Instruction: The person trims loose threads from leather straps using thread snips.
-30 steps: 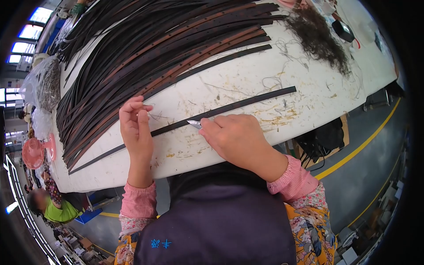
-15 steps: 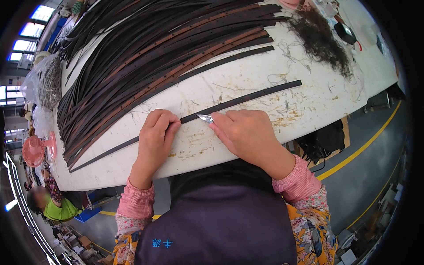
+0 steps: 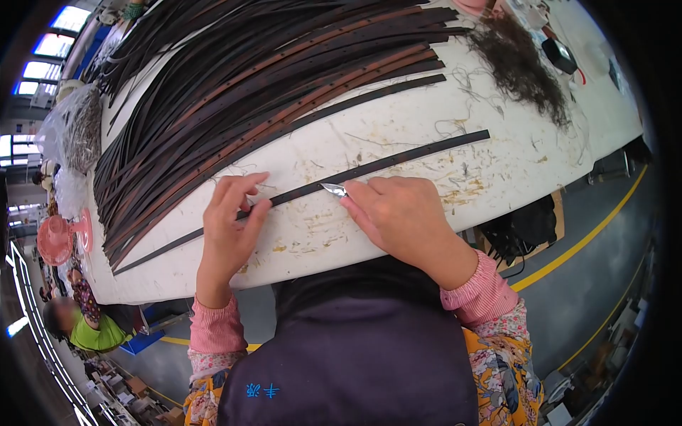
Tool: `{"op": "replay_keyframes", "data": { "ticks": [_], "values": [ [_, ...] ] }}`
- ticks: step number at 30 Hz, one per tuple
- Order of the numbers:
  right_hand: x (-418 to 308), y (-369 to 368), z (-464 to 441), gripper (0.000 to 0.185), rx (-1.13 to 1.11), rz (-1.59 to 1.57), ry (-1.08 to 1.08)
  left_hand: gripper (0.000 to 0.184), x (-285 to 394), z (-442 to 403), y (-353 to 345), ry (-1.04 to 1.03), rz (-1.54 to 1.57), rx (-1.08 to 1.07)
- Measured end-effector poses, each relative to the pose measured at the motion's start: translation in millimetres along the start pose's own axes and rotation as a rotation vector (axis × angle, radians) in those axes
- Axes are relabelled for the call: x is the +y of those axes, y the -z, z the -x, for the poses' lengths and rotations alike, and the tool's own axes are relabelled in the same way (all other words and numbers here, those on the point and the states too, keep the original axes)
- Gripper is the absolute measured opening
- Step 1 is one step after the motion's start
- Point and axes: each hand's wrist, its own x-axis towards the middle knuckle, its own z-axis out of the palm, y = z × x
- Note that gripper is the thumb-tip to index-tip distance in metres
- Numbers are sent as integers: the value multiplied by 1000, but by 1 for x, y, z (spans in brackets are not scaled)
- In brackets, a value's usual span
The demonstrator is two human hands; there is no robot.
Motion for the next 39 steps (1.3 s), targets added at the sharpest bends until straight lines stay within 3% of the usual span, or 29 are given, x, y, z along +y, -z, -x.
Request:
{"op": "replay_keyframes", "data": {
  "ticks": [6, 11, 20, 39],
  "values": [
    [-1, 1, 0, 17, -11, 3, -9, 31, -10, 2, -23, 1, -4, -98],
    [-2, 1, -1, 17, -7, 4, -4, 5, -4, -2, -27, -121, -170, -67],
    [-21, -12, -10, 16, -28, -61, 78, 5, -5, -3, -25, 20, -34, -46],
    [-31, -23, -21, 17, -51, -33, 107, 5, -6, -3, -28, -17, -68, -6]
  ]
}}
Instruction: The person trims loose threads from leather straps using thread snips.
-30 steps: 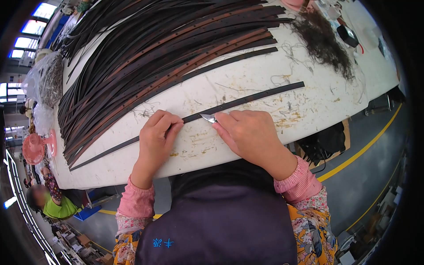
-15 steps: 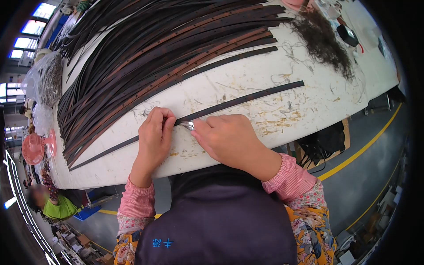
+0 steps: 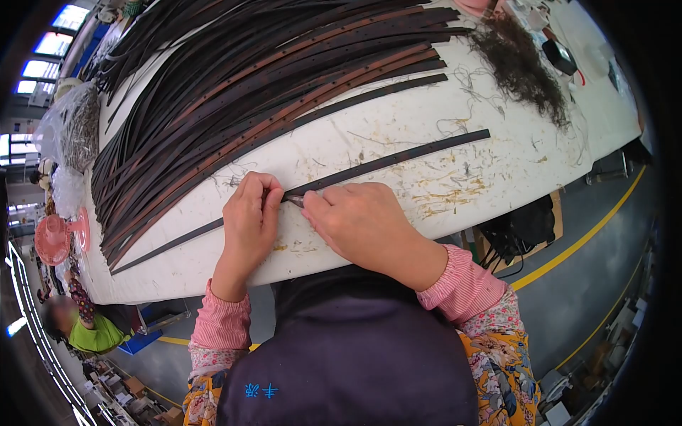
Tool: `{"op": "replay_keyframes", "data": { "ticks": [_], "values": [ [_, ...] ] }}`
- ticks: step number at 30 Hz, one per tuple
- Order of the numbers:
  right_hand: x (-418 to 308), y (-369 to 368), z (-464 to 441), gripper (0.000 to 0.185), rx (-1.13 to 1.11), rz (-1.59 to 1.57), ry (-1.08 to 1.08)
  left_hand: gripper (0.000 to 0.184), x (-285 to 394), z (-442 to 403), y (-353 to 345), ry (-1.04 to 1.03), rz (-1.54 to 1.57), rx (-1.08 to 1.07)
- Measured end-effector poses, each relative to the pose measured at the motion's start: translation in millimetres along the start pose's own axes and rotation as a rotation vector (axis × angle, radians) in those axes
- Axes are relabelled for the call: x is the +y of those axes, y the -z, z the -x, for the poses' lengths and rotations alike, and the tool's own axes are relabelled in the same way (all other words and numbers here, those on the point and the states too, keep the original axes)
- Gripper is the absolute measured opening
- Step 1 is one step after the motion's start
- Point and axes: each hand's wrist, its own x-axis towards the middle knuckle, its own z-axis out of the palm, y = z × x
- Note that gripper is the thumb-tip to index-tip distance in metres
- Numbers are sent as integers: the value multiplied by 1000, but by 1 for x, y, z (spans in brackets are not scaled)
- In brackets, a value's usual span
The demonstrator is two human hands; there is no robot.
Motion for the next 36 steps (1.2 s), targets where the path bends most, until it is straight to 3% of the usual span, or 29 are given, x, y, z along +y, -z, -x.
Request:
{"op": "replay_keyframes", "data": {
  "ticks": [6, 8, 9, 11, 12, 14, 15, 17, 21, 26, 28, 31, 36],
  "values": [
    [2, -1, 1, 20, 5, 11, 8, 2, -8, 3, -1, 40, 34, 84],
    [3, 0, 1, 20, 17, 5, 10, 1, -20, 6, 6, 378, 458, 207],
    [4, 2, 2, 19, 17, 17, 1, 1, -28, 5, 8, 377, 458, 207],
    [7, 6, 3, 19, 16, 29, -8, 6, -42, 0, 14, 186, 436, 551],
    [9, 8, 4, 18, 8, 44, -24, 6, -44, 2, 19, 186, 436, 551],
    [14, 11, 6, 18, -1, 57, -36, 15, -34, 5, 33, 113, 22, 337],
    [17, 12, 7, 15, 22, 62, -45, 15, -31, 6, 33, 114, 21, 338],
    [23, 14, 10, 15, 46, 66, -55, 25, -23, 8, 31, -9, -19, 137],
    [28, 20, 14, 16, 55, 72, -87, 35, -10, 4, 25, 18, 35, -68],
    [27, 23, 14, 17, 35, 77, -98, 23, -11, -7, 21, 33, 43, -109],
    [27, 20, 13, 17, 55, 42, -94, 11, -10, -9, 20, 89, 145, -116],
    [19, 15, 9, 16, 57, 5, -60, 7, -3, -13, 17, 189, 141, -142],
    [9, 6, 1, 18, 10, 9, -19, 5, -6, -8, 5, 36, 9, -53]
  ]
}}
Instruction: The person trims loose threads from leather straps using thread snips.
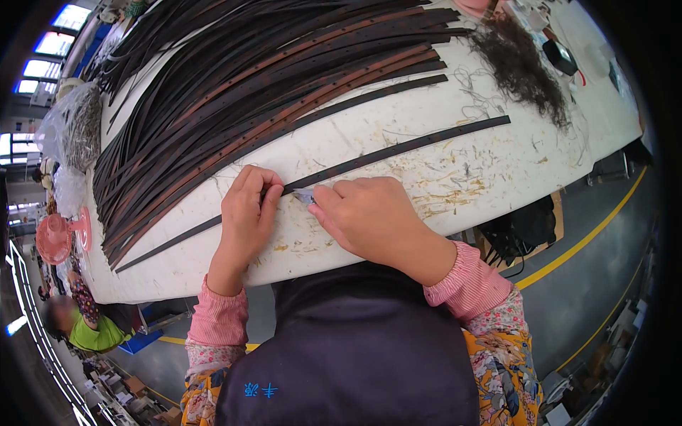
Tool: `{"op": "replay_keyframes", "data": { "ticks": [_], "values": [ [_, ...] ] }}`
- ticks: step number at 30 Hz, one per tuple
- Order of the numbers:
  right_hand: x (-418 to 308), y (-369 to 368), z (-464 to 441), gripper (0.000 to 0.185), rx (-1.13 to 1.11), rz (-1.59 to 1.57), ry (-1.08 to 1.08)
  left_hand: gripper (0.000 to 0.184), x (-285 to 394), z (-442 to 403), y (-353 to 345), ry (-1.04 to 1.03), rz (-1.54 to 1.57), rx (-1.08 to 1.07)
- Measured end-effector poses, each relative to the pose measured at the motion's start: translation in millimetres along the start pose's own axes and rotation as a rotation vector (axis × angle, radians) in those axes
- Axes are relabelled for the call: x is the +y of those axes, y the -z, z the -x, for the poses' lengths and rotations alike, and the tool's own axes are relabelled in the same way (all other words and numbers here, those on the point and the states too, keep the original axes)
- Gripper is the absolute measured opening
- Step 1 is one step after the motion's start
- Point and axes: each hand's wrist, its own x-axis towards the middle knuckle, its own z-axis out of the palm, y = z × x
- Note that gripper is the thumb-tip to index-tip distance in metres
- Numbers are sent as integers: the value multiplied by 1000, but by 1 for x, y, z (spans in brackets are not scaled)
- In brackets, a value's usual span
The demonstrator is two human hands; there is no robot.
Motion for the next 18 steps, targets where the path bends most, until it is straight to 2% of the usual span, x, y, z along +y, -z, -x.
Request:
{"op": "replay_keyframes", "data": {
  "ticks": [18],
  "values": [
    [-5, -4, -8, 20, 7, 18, 26, 5, -2, 0, -3, -46, -45, 17]
  ]
}}
